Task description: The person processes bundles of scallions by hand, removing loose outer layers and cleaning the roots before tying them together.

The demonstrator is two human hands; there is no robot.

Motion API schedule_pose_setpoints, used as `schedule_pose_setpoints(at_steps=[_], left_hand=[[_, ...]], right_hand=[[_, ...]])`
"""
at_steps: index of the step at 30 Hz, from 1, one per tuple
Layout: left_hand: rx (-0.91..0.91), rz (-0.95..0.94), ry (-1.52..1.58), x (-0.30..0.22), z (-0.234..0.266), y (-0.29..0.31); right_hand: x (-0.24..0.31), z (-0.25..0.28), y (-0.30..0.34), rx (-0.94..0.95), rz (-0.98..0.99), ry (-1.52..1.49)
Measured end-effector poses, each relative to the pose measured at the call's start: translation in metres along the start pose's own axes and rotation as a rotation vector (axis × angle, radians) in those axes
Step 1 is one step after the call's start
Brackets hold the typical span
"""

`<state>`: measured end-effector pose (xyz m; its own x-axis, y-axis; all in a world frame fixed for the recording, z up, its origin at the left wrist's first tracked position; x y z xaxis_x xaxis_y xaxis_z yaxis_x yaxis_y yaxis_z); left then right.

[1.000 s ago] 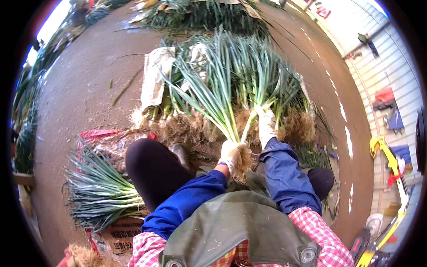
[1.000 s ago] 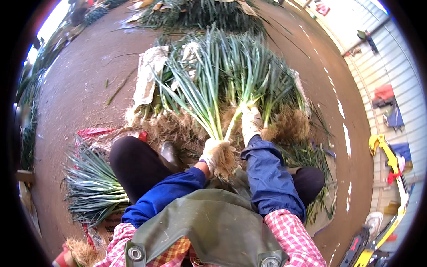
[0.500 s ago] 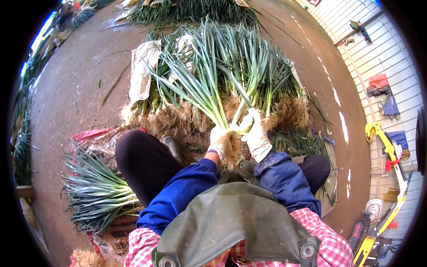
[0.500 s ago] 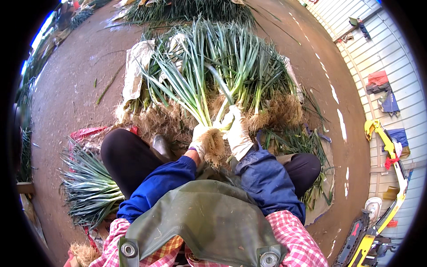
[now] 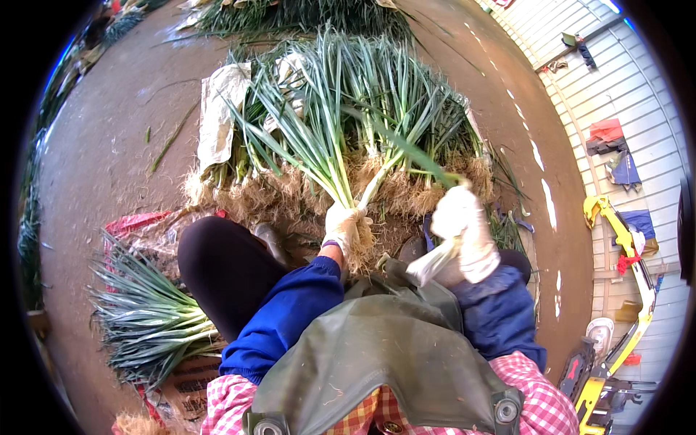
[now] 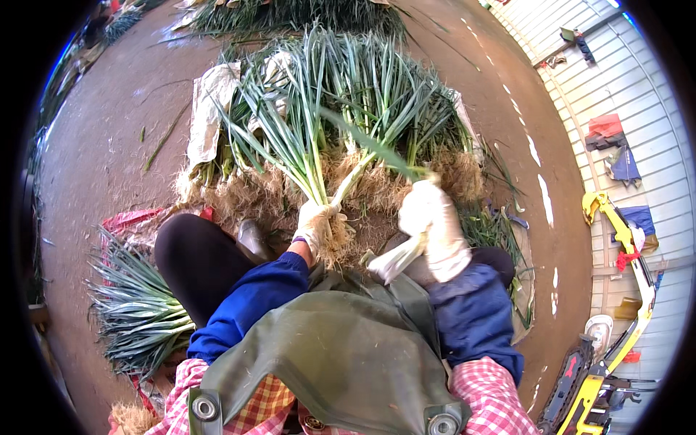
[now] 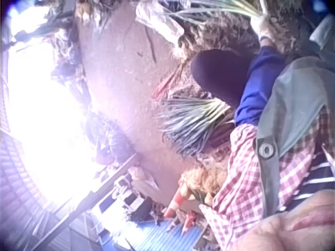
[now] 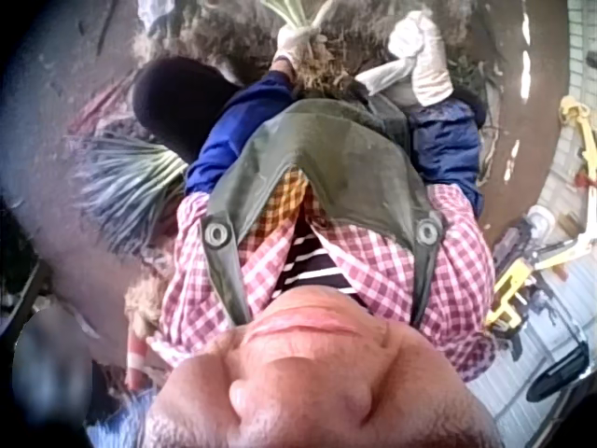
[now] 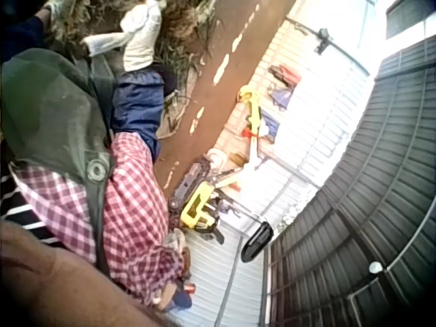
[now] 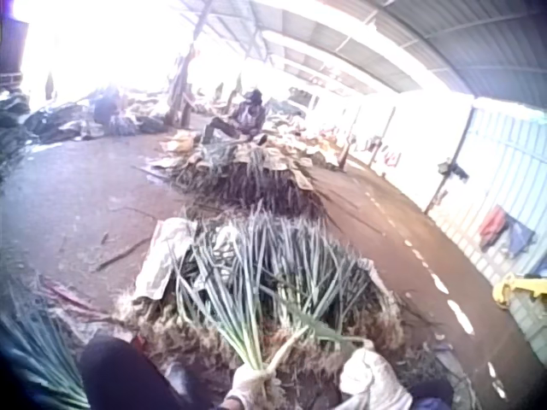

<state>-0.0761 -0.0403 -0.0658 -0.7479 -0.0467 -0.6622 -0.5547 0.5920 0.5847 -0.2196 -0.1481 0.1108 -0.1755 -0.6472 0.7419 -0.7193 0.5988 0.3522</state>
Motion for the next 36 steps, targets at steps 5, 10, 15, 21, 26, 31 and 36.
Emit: schedule_pose_setpoints(at_steps=[5,10,15,21,26,31,36], left_hand=[[0.152,0.099,-0.059,-0.026,-0.009,0.019],[0.238,0.110,-0.018,-0.053,-0.011,0.041],[0.299,0.133,0.136,-0.068,-0.016,0.068],[0.445,0.220,0.396,-0.064,-0.009,0.093],[0.428,0.221,0.362,-0.060,0.000,0.106],[0.332,0.226,0.158,-0.033,0.000,0.084],[0.227,0.184,0.135,-0.031,-0.001,0.075]], right_hand=[[0.137,0.153,0.035,-0.569,0.266,0.910],[0.164,0.215,0.043,-0.920,-0.132,2.162],[0.037,0.090,-0.055,-0.107,0.026,0.873],[-0.092,-0.003,-0.137,0.282,-0.175,0.044],[-0.095,-0.024,-0.142,-0.022,-0.051,0.590],[-0.099,0.000,-0.144,-0.235,0.272,1.535],[-0.094,0.007,-0.134,-0.169,0.265,0.723]])
Point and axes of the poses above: each hand's wrist, its own y-axis away from the middle knuckle, its own z-axis out of the back of the hand, x = y × z, the point moved 1 cm from there along -y, towards the middle knuckle, and after that the axes turned 6 degrees about -x, right-handed, at the moved point
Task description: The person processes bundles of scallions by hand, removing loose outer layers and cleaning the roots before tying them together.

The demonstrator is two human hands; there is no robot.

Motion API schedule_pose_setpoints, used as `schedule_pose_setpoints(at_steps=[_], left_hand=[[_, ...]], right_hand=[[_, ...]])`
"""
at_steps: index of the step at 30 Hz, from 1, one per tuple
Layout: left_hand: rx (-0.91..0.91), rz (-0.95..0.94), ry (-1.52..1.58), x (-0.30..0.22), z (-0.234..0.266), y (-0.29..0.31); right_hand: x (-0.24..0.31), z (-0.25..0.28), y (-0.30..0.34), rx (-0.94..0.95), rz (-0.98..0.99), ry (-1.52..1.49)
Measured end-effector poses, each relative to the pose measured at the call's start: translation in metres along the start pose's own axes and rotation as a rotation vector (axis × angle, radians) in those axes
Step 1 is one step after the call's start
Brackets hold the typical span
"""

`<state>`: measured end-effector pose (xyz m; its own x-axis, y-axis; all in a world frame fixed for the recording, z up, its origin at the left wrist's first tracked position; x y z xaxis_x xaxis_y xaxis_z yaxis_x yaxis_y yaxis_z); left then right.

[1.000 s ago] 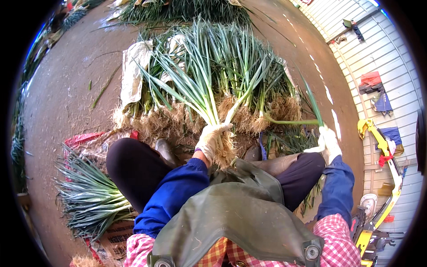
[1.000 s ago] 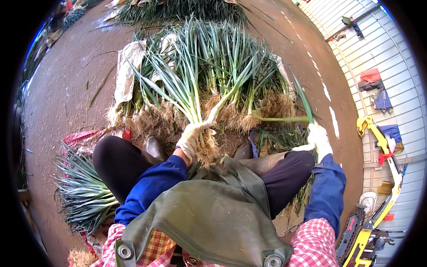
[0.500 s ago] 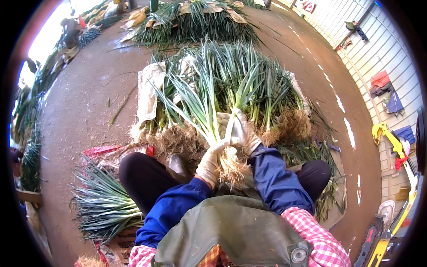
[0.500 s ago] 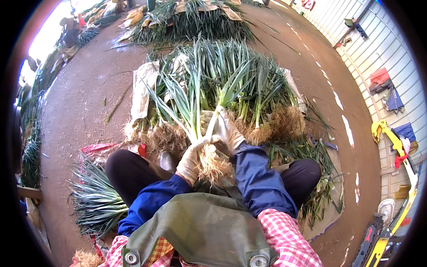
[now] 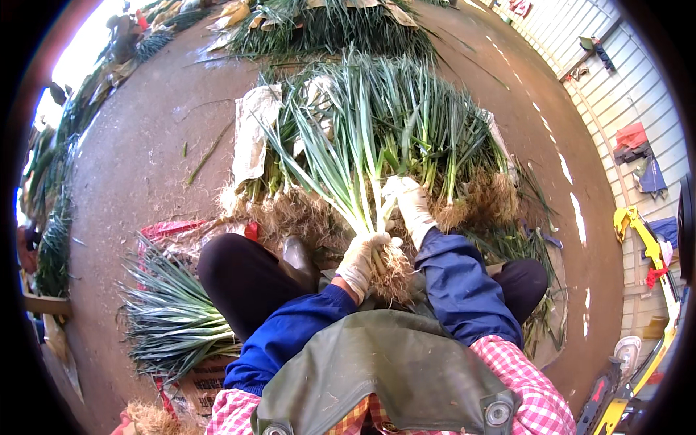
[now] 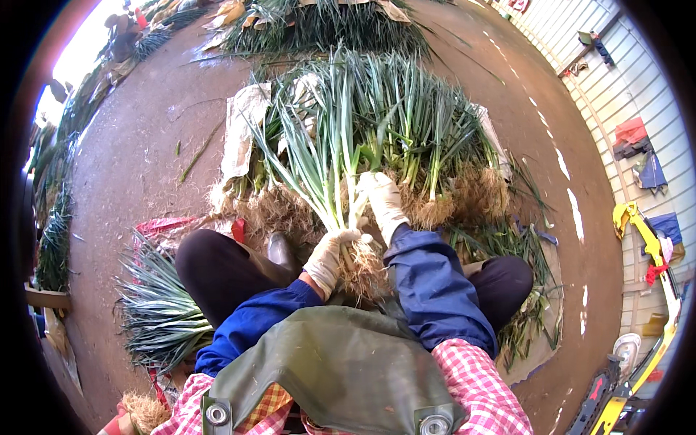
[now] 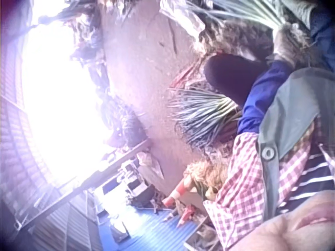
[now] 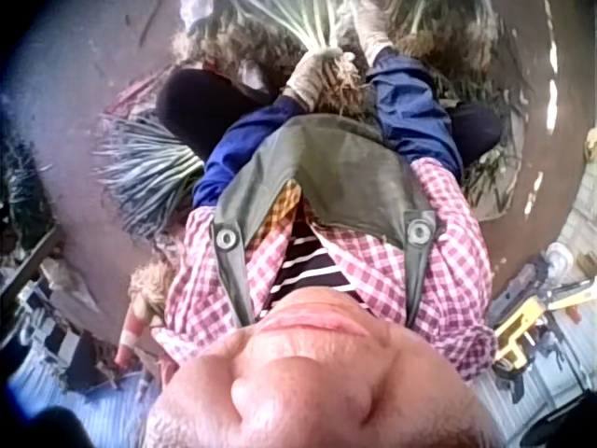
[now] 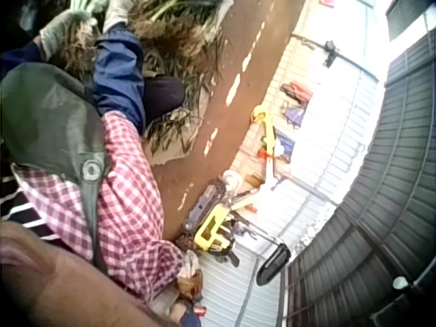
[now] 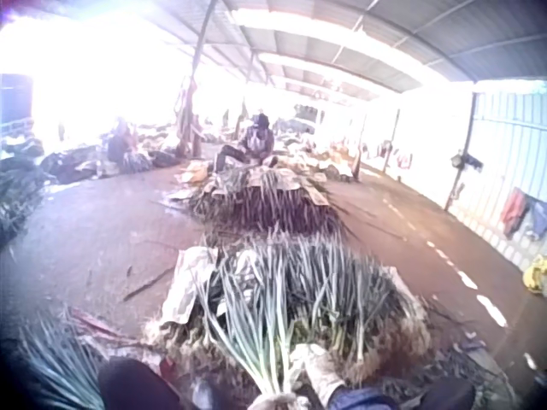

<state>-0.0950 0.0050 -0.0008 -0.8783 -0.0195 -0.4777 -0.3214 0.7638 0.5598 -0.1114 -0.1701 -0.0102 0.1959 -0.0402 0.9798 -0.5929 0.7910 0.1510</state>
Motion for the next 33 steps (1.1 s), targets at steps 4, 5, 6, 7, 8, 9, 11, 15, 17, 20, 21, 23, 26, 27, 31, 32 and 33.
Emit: schedule_pose_setpoints(at_steps=[4,5,6,7,8,9,11,15,17,20,21,23,26,27,31,32,33], left_hand=[[-0.065,0.012,0.169,0.008,0.010,-0.020],[-0.048,0.013,0.185,0.009,0.013,-0.022],[-0.061,0.000,0.215,0.001,-0.006,-0.010],[-0.074,0.006,0.174,0.005,0.000,-0.015],[-0.082,0.011,0.127,0.003,0.002,-0.016],[-0.091,0.016,0.081,0.002,0.005,-0.015],[-0.072,-0.060,0.045,0.003,0.010,-0.010],[-0.060,-0.105,0.130,-0.007,0.012,-0.011],[-0.030,-0.002,0.264,-0.005,0.008,-0.021],[-0.001,0.042,0.162,-0.006,0.005,-0.018],[-0.014,0.050,0.107,-0.008,0.003,-0.017],[-0.042,0.046,0.151,-0.010,-0.001,-0.015],[-0.074,-0.030,0.210,-0.015,0.014,-0.024],[-0.040,-0.012,0.217,-0.017,0.008,-0.022],[0.060,0.017,0.169,-0.019,-0.009,-0.006],[0.074,0.011,0.152,-0.019,-0.007,-0.004],[0.090,0.005,0.133,-0.019,-0.007,-0.004]], right_hand=[[0.027,0.008,0.037,0.154,-0.113,-0.475],[0.037,0.007,0.053,0.143,-0.096,-0.483],[0.050,0.008,0.070,0.203,-0.220,-0.582],[0.042,0.009,0.072,0.214,-0.224,-0.590],[0.037,0.009,0.073,0.223,-0.223,-0.601],[0.034,0.010,0.075,0.231,-0.222,-0.612],[0.034,0.011,0.081,0.212,-0.190,-0.553],[0.045,0.003,0.093,0.141,-0.166,-0.504],[0.043,0.001,0.101,0.097,-0.153,-0.442],[0.030,0.004,0.107,0.211,-0.190,-0.541],[0.028,0.005,0.108,0.200,-0.190,-0.554],[0.037,0.012,0.116,0.283,-0.349,-0.769],[0.074,0.010,0.148,0.286,-0.352,-0.566],[0.084,0.014,0.144,0.245,-0.279,-0.482],[0.072,0.022,0.055,-0.051,-0.111,-0.388],[0.065,0.014,0.035,-0.045,-0.141,-0.335],[0.052,0.008,0.016,-0.091,-0.351,-0.171]])
Point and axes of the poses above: each hand's wrist, its own y-axis away from the middle knuckle, its own z-axis out of the back of the hand, x = y × z, the point moved 1 cm from there along -y, towards the middle knuckle, and after that the axes turned 6 degrees about -x, right-handed, at the moved point
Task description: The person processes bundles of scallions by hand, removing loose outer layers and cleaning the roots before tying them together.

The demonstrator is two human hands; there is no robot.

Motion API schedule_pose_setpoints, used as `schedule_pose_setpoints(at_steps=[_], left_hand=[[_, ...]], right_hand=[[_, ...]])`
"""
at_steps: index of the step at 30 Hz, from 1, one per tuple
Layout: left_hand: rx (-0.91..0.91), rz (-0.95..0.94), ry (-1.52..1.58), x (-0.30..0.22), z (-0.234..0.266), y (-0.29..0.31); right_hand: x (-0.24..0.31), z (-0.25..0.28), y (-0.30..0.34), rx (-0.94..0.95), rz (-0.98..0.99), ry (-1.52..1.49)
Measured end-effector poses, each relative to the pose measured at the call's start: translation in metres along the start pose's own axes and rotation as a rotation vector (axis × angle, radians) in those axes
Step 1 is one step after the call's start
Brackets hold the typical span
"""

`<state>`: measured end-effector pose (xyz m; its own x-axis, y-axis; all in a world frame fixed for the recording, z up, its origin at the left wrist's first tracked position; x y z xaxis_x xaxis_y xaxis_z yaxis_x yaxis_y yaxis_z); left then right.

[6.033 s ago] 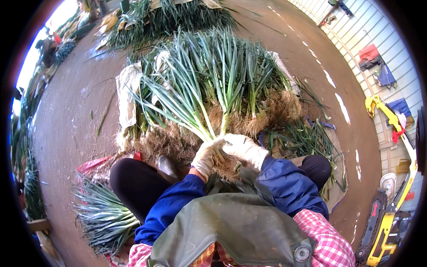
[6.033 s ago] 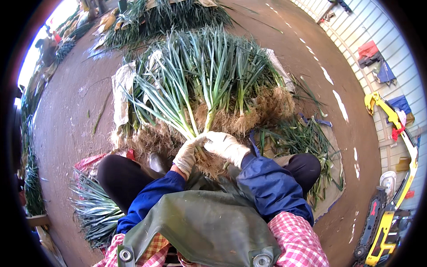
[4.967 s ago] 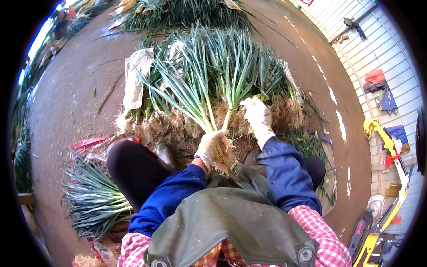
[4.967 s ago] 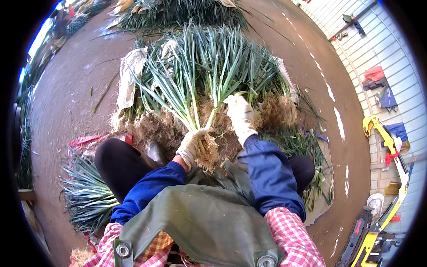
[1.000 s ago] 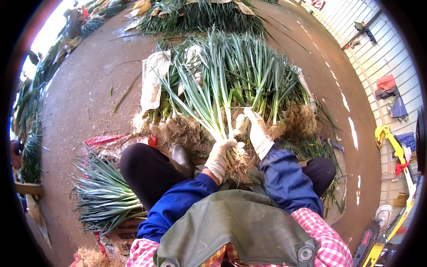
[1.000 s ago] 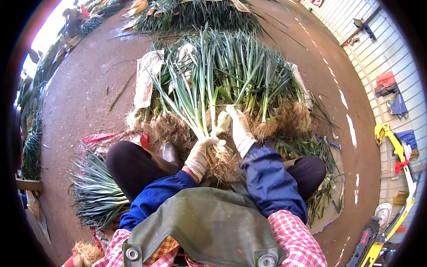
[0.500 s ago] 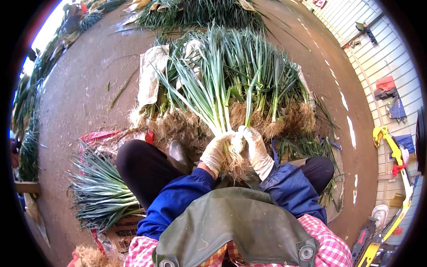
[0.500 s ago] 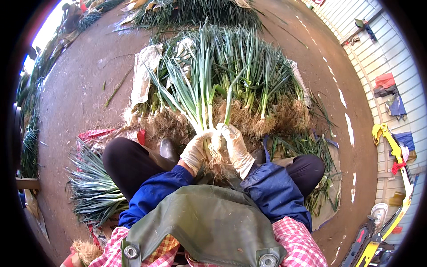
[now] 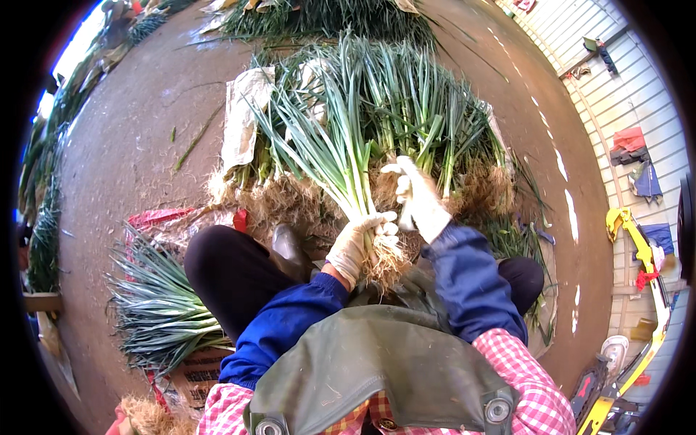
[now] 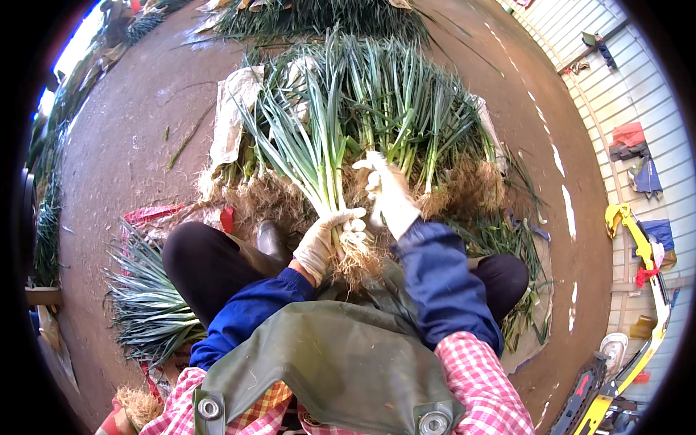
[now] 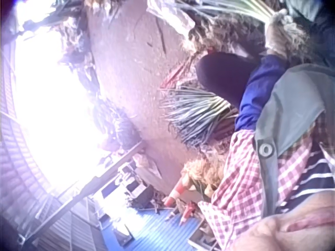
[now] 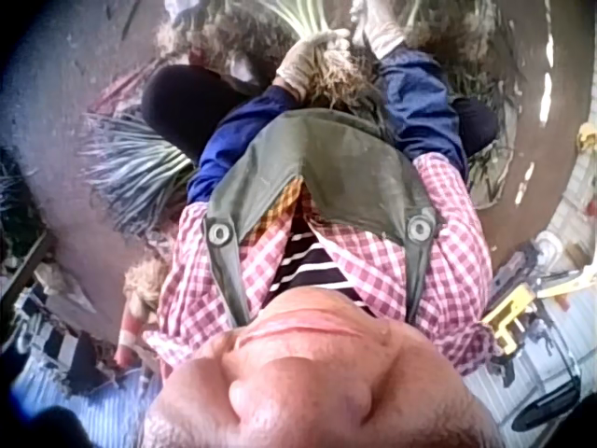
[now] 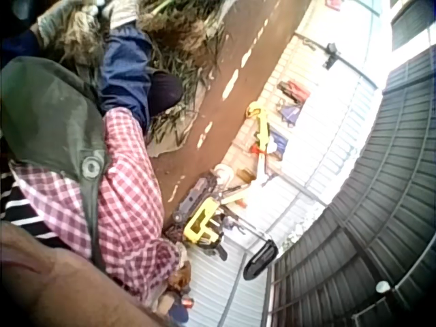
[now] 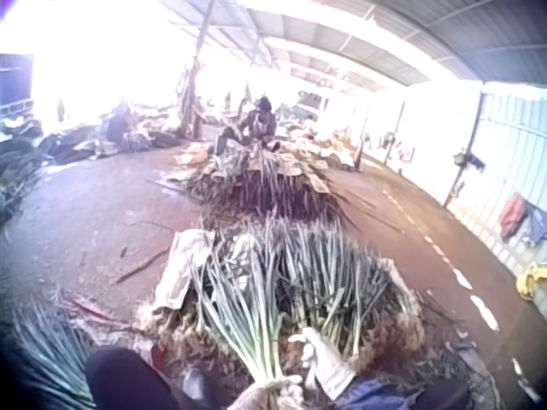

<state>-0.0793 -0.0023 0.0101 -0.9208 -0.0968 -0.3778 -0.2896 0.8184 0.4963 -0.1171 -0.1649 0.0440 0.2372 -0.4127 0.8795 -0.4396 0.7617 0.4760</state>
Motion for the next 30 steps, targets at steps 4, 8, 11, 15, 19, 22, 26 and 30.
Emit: schedule_pose_setpoints(at_steps=[4,8,11,15,19,22,26,30], left_hand=[[-0.087,0.020,-0.178,-0.002,-0.013,0.005],[-0.161,-0.037,-0.112,0.011,0.019,-0.013],[-0.138,-0.023,-0.029,0.018,0.022,-0.020],[-0.101,0.064,0.053,0.018,0.020,-0.016],[-0.163,-0.019,0.133,0.019,0.024,-0.026],[-0.134,-0.016,0.024,0.012,0.008,-0.019],[-0.123,0.044,0.070,0.014,0.005,-0.017],[-0.024,0.124,0.315,0.010,0.000,0.007]], right_hand=[[-0.033,-0.035,-0.059,0.044,0.034,0.284],[-0.039,-0.062,-0.066,0.103,0.092,0.131],[-0.052,-0.061,-0.080,0.025,0.091,-0.119],[-0.062,-0.050,-0.087,0.132,0.167,-0.343],[-0.056,-0.049,-0.068,0.070,0.283,-0.243],[-0.041,-0.043,-0.052,-0.013,0.373,-0.123],[-0.030,-0.046,-0.035,0.010,0.415,-0.047],[-0.026,-0.054,0.002,0.060,0.254,0.034]])
Point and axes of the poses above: each hand's wrist, its own y-axis away from the middle knuckle, its own z-axis out of the back of the hand, x = y × z, the point moved 1 cm from there along -y, towards the middle knuckle, and after that the axes turned 6 degrees about -x, right-handed, at the moved point
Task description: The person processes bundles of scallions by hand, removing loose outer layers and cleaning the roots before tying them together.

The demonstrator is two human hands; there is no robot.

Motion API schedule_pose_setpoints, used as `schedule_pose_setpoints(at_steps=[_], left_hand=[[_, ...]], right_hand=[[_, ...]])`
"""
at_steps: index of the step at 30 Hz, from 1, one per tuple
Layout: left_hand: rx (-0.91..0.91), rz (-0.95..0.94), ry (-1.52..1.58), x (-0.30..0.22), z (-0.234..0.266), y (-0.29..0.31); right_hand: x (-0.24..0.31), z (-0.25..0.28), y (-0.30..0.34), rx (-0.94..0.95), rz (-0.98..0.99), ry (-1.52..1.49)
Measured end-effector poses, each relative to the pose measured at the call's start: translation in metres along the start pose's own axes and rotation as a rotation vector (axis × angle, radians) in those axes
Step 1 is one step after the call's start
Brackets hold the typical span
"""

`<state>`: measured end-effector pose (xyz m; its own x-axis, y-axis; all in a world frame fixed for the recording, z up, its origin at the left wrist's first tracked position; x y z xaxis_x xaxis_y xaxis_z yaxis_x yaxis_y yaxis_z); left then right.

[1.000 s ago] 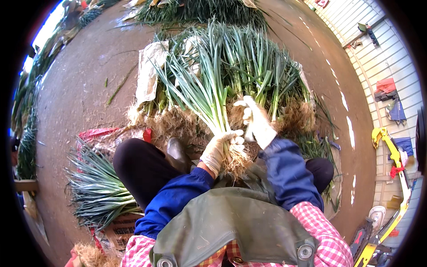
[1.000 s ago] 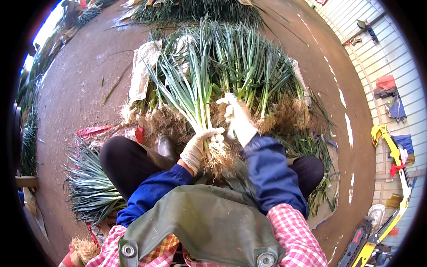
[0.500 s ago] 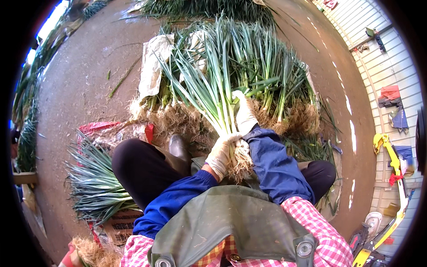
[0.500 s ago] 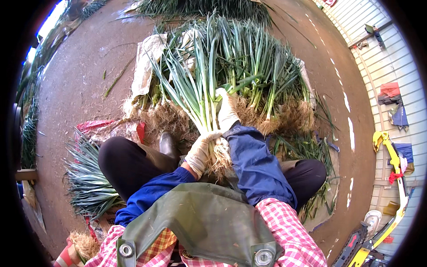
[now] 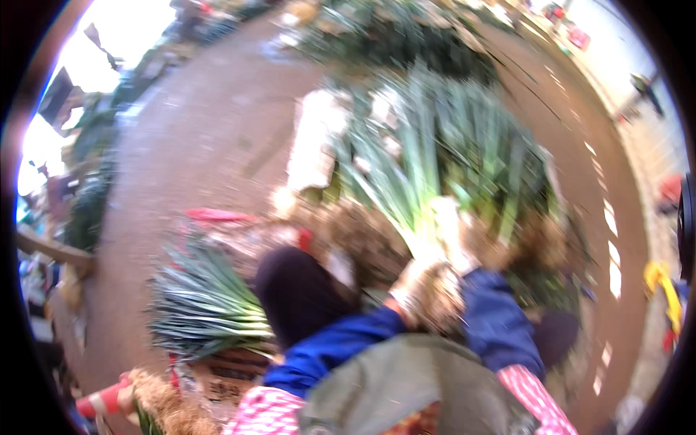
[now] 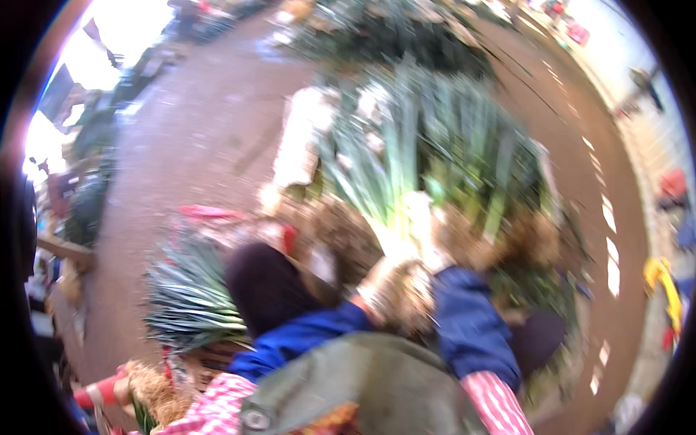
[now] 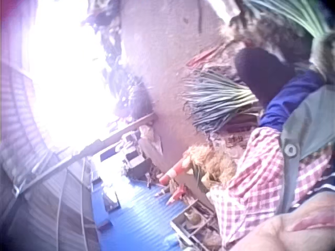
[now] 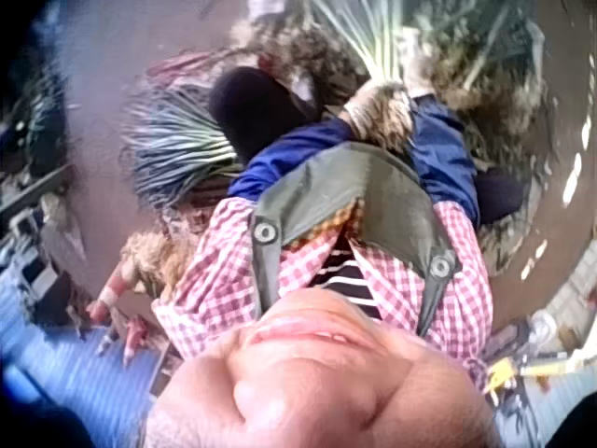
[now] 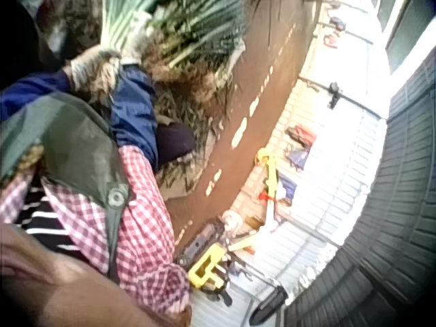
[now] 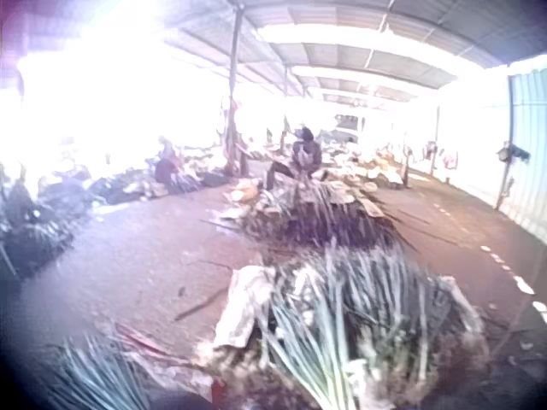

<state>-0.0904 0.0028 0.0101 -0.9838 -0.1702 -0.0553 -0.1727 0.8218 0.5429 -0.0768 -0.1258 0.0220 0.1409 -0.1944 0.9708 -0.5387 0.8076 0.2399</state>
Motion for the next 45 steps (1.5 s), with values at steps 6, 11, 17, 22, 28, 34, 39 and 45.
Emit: schedule_pose_setpoints(at_steps=[6,11,17,22,28,34,39,45], left_hand=[[-0.156,-0.410,-0.464,0.004,-0.004,-0.020],[-0.001,-0.128,-0.132,-0.018,0.017,-0.009],[0.024,-0.151,-0.169,-0.009,0.016,-0.032],[0.031,-0.157,-0.223,-0.007,0.017,-0.031],[0.069,-0.169,-0.337,-0.009,0.003,-0.014],[0.226,-0.308,-0.293,-0.015,-0.010,-0.016],[0.140,-0.173,-0.414,-0.004,-0.004,-0.037],[0.176,-0.111,-0.389,-0.002,0.003,-0.044]], right_hand=[[0.005,0.039,-0.003,0.037,0.337,-0.036],[0.086,0.093,0.026,-0.048,0.337,0.025],[0.110,0.382,0.028,-0.354,0.368,0.425],[0.111,0.401,0.057,-0.427,-0.290,1.626],[0.049,0.302,-0.036,0.058,-0.071,0.652],[-0.048,0.209,-0.080,-0.160,-0.299,1.185],[-0.078,0.251,-0.097,-0.351,-0.206,0.889],[-0.003,0.173,-0.030,-0.102,0.630,0.654]])
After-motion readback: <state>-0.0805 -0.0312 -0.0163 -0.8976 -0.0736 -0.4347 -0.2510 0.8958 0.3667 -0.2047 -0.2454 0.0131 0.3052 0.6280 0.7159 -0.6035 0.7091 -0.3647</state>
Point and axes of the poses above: each hand's wrist, its own y-axis away from the middle knuckle, its own z-axis out of the back of the hand, x = y × z, the point moved 1 cm from there along -y, towards the middle knuckle, and after that the axes turned 6 degrees about -x, right-handed, at the moved point
